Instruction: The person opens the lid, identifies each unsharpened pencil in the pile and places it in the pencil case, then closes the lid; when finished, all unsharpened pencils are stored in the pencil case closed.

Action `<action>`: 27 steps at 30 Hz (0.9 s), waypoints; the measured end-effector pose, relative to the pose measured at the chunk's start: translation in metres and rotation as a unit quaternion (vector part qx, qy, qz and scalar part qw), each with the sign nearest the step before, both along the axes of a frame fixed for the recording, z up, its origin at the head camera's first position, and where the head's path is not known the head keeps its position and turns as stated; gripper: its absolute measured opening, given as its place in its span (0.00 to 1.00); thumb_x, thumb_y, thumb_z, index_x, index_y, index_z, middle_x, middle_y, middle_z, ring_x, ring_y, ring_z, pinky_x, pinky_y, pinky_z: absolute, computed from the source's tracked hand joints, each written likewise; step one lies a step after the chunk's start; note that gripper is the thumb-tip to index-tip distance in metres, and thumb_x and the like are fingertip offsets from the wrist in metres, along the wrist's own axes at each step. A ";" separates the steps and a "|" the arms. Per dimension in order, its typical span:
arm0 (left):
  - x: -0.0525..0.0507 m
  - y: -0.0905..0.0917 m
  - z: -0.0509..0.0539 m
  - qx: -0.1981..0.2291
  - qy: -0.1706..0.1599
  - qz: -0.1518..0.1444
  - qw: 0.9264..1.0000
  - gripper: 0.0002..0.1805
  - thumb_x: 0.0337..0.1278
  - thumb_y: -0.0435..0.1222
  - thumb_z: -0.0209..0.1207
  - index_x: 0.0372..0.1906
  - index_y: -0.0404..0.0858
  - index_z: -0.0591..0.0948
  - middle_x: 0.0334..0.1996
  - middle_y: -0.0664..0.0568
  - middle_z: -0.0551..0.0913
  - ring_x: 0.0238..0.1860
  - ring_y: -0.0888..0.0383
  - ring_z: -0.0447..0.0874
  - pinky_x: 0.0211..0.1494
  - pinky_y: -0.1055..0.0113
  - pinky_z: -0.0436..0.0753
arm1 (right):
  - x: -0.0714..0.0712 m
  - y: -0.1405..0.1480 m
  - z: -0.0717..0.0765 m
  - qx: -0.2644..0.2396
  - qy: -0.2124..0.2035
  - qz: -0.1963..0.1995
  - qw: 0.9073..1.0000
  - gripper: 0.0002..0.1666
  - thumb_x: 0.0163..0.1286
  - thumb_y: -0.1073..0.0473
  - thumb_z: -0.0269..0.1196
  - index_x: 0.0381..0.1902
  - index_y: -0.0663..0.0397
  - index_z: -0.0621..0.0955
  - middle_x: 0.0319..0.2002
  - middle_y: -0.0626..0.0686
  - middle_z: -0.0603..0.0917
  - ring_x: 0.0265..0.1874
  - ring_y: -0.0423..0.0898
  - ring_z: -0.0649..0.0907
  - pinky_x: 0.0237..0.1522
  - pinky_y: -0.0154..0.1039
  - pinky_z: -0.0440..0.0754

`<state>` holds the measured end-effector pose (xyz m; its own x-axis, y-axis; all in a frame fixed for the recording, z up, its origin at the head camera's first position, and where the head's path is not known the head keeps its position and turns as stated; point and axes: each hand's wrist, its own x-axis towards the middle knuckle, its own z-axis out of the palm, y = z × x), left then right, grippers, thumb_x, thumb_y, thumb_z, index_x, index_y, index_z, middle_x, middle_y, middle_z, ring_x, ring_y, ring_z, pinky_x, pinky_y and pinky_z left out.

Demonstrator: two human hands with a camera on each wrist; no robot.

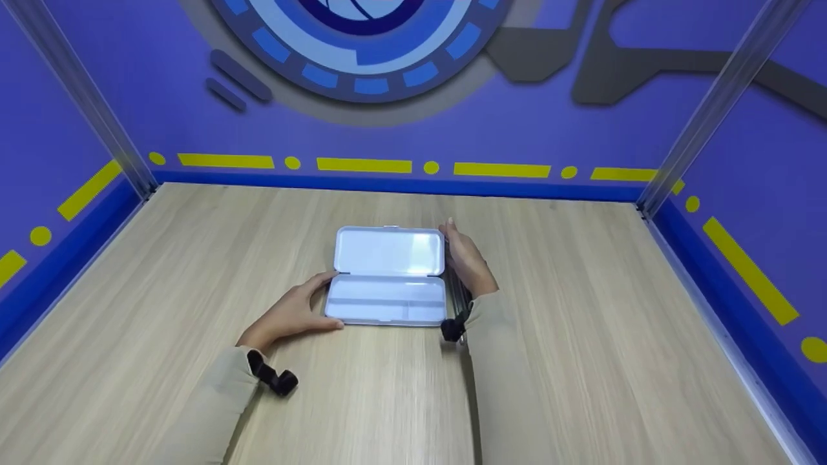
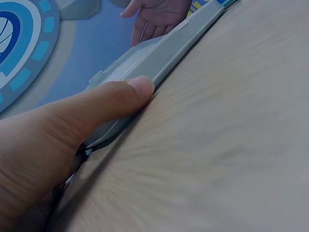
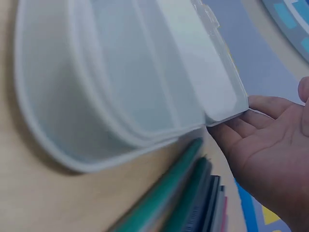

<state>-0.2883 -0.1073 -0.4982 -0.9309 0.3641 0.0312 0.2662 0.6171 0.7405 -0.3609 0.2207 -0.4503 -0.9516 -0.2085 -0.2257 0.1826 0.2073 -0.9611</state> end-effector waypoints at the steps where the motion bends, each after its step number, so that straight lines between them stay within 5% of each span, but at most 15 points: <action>1: 0.000 0.000 0.000 0.001 0.001 0.001 1.000 0.57 0.29 0.56 0.76 0.72 0.49 0.63 0.70 0.43 0.66 0.70 0.45 0.62 0.72 0.48 0.63 | 0.000 0.001 0.003 0.006 0.003 0.000 1.000 0.47 0.73 0.31 0.29 0.77 0.57 0.44 0.77 0.57 0.44 0.77 0.52 0.46 0.77 0.47 0.46; 18: 0.001 0.000 0.003 0.001 -0.006 0.006 1.000 0.56 0.29 0.56 0.76 0.72 0.50 0.64 0.70 0.44 0.65 0.71 0.46 0.62 0.72 0.50 0.64 | 0.024 0.038 0.035 0.131 0.046 0.027 0.990 0.37 0.76 0.46 0.48 0.73 0.65 0.56 0.71 0.66 0.61 0.71 0.62 0.63 0.72 0.53 0.60; 27: 0.000 0.001 0.001 0.008 -0.003 0.000 1.000 0.57 0.29 0.56 0.76 0.72 0.47 0.63 0.71 0.43 0.64 0.71 0.46 0.61 0.73 0.50 0.62 | 0.039 0.067 0.039 0.247 0.075 0.044 0.965 0.33 0.73 0.49 0.54 0.67 0.66 0.67 0.62 0.66 0.74 0.59 0.59 0.77 0.63 0.55 0.73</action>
